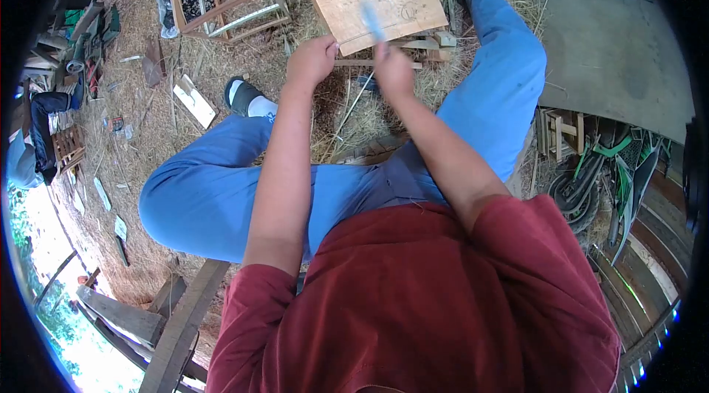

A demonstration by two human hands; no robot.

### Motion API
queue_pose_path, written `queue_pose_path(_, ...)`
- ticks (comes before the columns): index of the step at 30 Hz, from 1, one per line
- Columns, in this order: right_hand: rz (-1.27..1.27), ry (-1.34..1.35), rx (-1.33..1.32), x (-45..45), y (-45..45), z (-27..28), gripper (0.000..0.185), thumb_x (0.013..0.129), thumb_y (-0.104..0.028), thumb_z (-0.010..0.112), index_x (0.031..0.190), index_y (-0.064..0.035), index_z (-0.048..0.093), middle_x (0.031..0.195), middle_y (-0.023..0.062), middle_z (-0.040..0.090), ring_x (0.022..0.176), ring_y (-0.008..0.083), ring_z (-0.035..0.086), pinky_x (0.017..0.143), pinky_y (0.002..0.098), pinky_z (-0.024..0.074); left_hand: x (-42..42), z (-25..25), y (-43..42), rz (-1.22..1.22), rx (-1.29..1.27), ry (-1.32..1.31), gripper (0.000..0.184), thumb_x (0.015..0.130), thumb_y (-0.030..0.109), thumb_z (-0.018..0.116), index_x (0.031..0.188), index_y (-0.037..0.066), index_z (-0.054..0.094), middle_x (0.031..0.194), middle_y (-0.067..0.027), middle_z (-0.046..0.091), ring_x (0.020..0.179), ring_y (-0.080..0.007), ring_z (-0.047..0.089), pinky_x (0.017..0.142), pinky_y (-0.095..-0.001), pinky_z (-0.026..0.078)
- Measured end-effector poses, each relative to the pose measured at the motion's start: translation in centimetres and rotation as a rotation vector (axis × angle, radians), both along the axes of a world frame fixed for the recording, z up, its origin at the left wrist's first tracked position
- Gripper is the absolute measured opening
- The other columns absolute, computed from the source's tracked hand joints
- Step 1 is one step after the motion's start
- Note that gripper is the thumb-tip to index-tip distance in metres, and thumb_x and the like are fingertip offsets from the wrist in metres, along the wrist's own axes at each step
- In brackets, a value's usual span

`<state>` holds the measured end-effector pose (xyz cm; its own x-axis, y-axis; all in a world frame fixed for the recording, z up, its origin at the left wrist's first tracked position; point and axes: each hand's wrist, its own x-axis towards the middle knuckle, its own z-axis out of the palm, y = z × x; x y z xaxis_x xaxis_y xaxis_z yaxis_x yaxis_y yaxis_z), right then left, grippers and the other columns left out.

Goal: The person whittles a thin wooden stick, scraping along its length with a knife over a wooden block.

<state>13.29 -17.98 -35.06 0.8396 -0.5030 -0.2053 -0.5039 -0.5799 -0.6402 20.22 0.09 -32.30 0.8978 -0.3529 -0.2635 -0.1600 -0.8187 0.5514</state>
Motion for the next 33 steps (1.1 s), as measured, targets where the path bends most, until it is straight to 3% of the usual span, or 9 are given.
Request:
queue_pose_path(4, 0.101, -0.050, -0.094, 0.6, -1.3, -0.3, 0.054, 0.102, -0.045, 0.048, 0.082, 0.0008, 0.071, 0.081, 0.0295, 0.068, 0.079, 0.0499, 0.067, 0.073, 0.0570, 0.0542, 0.0, 0.0, 0.1, 0.021, -0.003, 0.015, 0.025, 0.099, 0.032, 0.054, 0.105, 0.013, 0.070, 0.103, -0.0170, 0.071, 0.097, -0.0398, 0.067, 0.084, -0.0511, 0.054)
queue_pose_path(8, -0.033, 0.053, 0.043, 0.2, 0.0, -0.5, 0.056, 0.103, -0.046, 0.047, 0.084, 0.0008, 0.070, 0.080, 0.0287, 0.068, 0.079, 0.0487, 0.068, 0.075, 0.0567, 0.0546, 0.0, 0.2, 0.0, 0.005, -0.002, -0.006, 0.025, 0.099, 0.032, 0.053, 0.104, 0.013, 0.069, 0.103, -0.0175, 0.071, 0.096, -0.0401, 0.067, 0.083, -0.0511, 0.054)
queue_pose_path(13, 0.191, 0.029, -0.058, 0.3, 0.0, 0.3, 0.055, 0.102, -0.047, 0.048, 0.086, 0.0008, 0.070, 0.081, 0.0281, 0.069, 0.080, 0.0489, 0.068, 0.076, 0.0573, 0.0545, 0.0, 0.0, 0.2, -0.009, 0.001, 0.003, 0.025, 0.100, 0.032, 0.053, 0.103, 0.013, 0.068, 0.102, -0.0171, 0.071, 0.095, -0.0402, 0.067, 0.082, -0.0517, 0.053)
queue_pose_path(15, -0.097, -0.003, -0.039, 1.3, -1.3, -0.4, 0.055, 0.102, -0.047, 0.049, 0.085, 0.0003, 0.070, 0.080, 0.0276, 0.069, 0.079, 0.0481, 0.069, 0.075, 0.0564, 0.0554, -0.3, -0.2, 0.1, -0.009, -0.001, -0.023, 0.025, 0.100, 0.032, 0.053, 0.103, 0.013, 0.068, 0.101, -0.0168, 0.071, 0.095, -0.0402, 0.067, 0.081, -0.0520, 0.053)
queue_pose_path(16, -0.098, -0.001, -0.038, 1.1, -0.9, -0.6, 0.055, 0.102, -0.047, 0.049, 0.085, 0.0003, 0.070, 0.080, 0.0276, 0.069, 0.079, 0.0481, 0.069, 0.075, 0.0564, 0.0553, -0.3, -0.2, 0.1, -0.007, -0.012, -0.035, 0.025, 0.100, 0.032, 0.053, 0.103, 0.013, 0.068, 0.100, -0.0166, 0.071, 0.094, -0.0402, 0.067, 0.081, -0.0520, 0.053)
queue_pose_path(22, 0.219, 0.055, -0.100, 0.0, 1.7, 1.2, 0.055, 0.102, -0.047, 0.049, 0.083, 0.0003, 0.071, 0.080, 0.0290, 0.069, 0.079, 0.0482, 0.069, 0.074, 0.0560, 0.0556, -0.3, -0.3, 0.1, 0.018, -0.019, -0.018, 0.024, 0.099, 0.033, 0.053, 0.102, 0.013, 0.067, 0.098, -0.0173, 0.071, 0.092, -0.0407, 0.067, 0.078, -0.0525, 0.053)
queue_pose_path(25, -0.068, -0.028, -0.086, 1.2, -1.8, -0.5, 0.057, 0.102, -0.047, 0.048, 0.081, 0.0007, 0.070, 0.079, 0.0289, 0.069, 0.078, 0.0486, 0.068, 0.073, 0.0565, 0.0553, -0.2, -0.6, 0.1, 0.008, -0.017, -0.050, 0.024, 0.099, 0.033, 0.053, 0.102, 0.013, 0.067, 0.097, -0.0180, 0.071, 0.091, -0.0410, 0.067, 0.078, -0.0527, 0.053)
queue_pose_path(28, -0.096, -0.010, -0.075, 0.4, -1.0, -0.4, 0.057, 0.102, -0.047, 0.047, 0.081, 0.0013, 0.070, 0.079, 0.0288, 0.068, 0.077, 0.0484, 0.069, 0.072, 0.0568, 0.0551, -0.4, -0.6, 0.1, 0.005, -0.017, -0.062, 0.024, 0.099, 0.033, 0.053, 0.102, 0.013, 0.067, 0.096, -0.0184, 0.071, 0.091, -0.0413, 0.067, 0.078, -0.0528, 0.053)
queue_pose_path(33, 0.135, 0.030, -0.078, 0.3, 2.2, 1.7, 0.057, 0.101, -0.050, 0.046, 0.088, -0.0020, 0.073, 0.083, 0.0269, 0.070, 0.080, 0.0470, 0.069, 0.074, 0.0552, 0.0561, -0.2, 0.0, 0.2, -0.005, 0.009, -0.060, 0.025, 0.099, 0.033, 0.053, 0.102, 0.013, 0.067, 0.095, -0.0190, 0.070, 0.090, -0.0419, 0.067, 0.078, -0.0533, 0.053)
